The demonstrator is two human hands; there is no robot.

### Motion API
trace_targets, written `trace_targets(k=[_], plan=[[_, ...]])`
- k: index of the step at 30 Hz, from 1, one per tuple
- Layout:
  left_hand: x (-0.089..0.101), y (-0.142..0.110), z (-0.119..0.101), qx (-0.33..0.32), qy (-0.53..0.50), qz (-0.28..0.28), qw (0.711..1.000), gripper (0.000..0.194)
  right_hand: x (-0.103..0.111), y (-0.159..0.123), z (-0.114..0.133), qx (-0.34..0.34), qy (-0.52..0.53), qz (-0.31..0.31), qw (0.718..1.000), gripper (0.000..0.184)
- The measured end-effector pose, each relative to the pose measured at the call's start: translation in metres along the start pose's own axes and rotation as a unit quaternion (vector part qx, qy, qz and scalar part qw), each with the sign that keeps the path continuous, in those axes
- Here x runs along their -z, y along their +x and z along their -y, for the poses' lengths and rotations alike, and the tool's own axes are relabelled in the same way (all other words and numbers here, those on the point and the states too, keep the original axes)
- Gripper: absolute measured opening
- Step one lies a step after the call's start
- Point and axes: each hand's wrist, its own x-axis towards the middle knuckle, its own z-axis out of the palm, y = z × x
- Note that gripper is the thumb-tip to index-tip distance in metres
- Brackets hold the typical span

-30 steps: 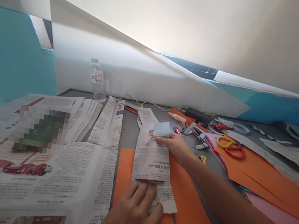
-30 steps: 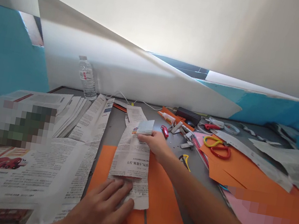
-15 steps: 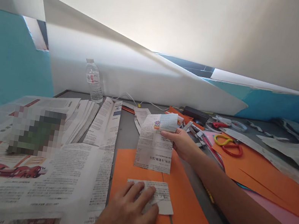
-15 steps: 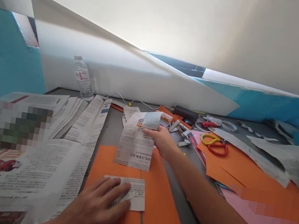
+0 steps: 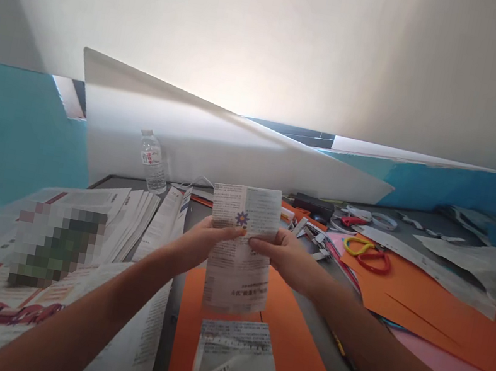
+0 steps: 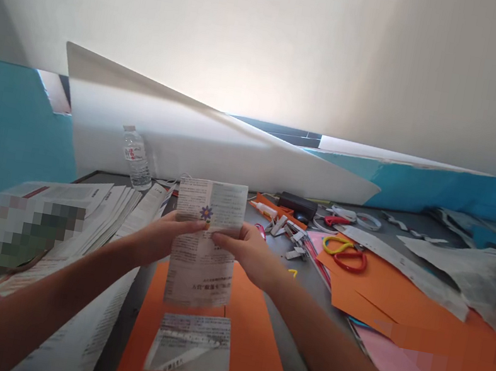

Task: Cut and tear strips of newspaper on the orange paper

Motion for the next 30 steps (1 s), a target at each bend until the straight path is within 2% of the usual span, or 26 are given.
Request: trace_targets(k=[2, 4, 10, 14, 17, 19, 21, 25, 30], plan=[[-0.005, 0.003, 0.004, -0.021, -0.033, -0.068, 0.997, 0.035, -0.004, 0.000, -0.003, 0.007, -0.041, -0.008, 0.999, 0.033], [-0.008, 0.003, 0.007, -0.031, -0.075, -0.083, 0.993, 0.034, -0.009, -0.001, -0.005, 0.016, -0.073, -0.027, 0.997, 0.032], [0.000, 0.004, 0.012, -0.006, -0.143, -0.050, 0.988, 0.034, -0.022, -0.004, -0.005, 0.047, -0.130, -0.113, 0.984, 0.032], [0.004, 0.008, 0.016, -0.017, -0.139, -0.044, 0.989, 0.030, -0.021, -0.006, -0.004, 0.110, -0.156, -0.168, 0.967, 0.015], [-0.001, 0.005, 0.013, -0.040, -0.114, -0.017, 0.992, 0.028, -0.019, -0.008, -0.002, 0.154, -0.195, -0.214, 0.945, 0.034], [-0.007, 0.001, 0.010, -0.051, -0.095, 0.012, 0.994, 0.029, -0.021, -0.009, 0.000, 0.174, -0.221, -0.223, 0.933, 0.035], [-0.015, -0.004, 0.008, -0.058, -0.079, 0.041, 0.994, 0.031, -0.027, -0.013, 0.004, 0.177, -0.246, -0.209, 0.930, 0.032], [-0.027, -0.012, 0.007, -0.066, -0.064, 0.087, 0.992, 0.029, -0.042, -0.023, 0.014, 0.171, -0.280, -0.128, 0.936, 0.022], [-0.022, -0.013, 0.006, -0.030, -0.089, 0.128, 0.987, 0.025, -0.048, -0.034, 0.026, 0.191, -0.269, -0.031, 0.943, 0.016]])
